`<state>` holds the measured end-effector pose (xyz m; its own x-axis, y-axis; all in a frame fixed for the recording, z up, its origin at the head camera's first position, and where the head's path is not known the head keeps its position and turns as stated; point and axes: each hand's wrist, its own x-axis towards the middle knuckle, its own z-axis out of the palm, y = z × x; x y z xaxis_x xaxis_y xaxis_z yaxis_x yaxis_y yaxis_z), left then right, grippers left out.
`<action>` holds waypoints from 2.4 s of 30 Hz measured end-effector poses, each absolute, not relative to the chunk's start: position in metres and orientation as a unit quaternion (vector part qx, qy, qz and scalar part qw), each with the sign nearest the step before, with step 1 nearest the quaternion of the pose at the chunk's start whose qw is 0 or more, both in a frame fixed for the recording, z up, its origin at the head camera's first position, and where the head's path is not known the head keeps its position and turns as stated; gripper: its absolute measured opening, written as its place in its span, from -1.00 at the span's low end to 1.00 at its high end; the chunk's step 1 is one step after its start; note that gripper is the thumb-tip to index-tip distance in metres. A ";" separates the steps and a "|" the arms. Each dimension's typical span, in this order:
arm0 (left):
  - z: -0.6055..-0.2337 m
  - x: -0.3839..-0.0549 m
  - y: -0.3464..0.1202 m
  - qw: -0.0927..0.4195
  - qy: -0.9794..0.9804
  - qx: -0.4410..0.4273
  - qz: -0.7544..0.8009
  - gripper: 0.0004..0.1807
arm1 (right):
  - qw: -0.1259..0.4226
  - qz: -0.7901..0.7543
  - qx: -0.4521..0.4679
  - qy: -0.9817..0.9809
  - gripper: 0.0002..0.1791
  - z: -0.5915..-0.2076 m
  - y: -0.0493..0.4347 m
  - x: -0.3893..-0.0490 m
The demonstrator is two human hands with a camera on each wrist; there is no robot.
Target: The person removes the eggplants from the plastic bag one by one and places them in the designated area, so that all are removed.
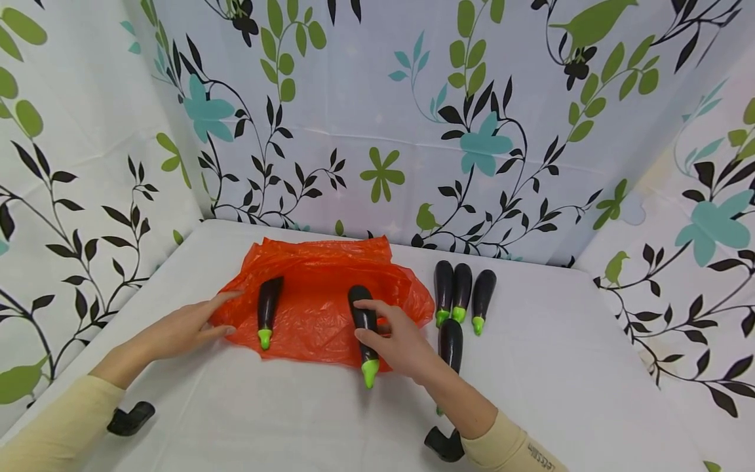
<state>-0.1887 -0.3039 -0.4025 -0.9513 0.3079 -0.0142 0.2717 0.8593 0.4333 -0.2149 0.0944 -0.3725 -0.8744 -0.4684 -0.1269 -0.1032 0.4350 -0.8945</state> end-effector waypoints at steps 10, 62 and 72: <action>-0.401 -0.188 -0.303 0.045 0.964 0.148 0.218 -0.29 | 0.162 -0.488 -0.129 0.848 -0.47 -0.371 0.125 -0.203; -0.404 -0.188 -0.305 0.052 0.963 0.143 0.225 -0.28 | 0.072 -0.411 -0.061 0.907 -0.21 -0.381 0.274 -0.271; -0.404 -0.188 -0.306 0.052 0.962 0.143 0.225 -0.29 | 0.091 -0.391 -0.016 0.916 -0.20 -0.398 0.305 -0.304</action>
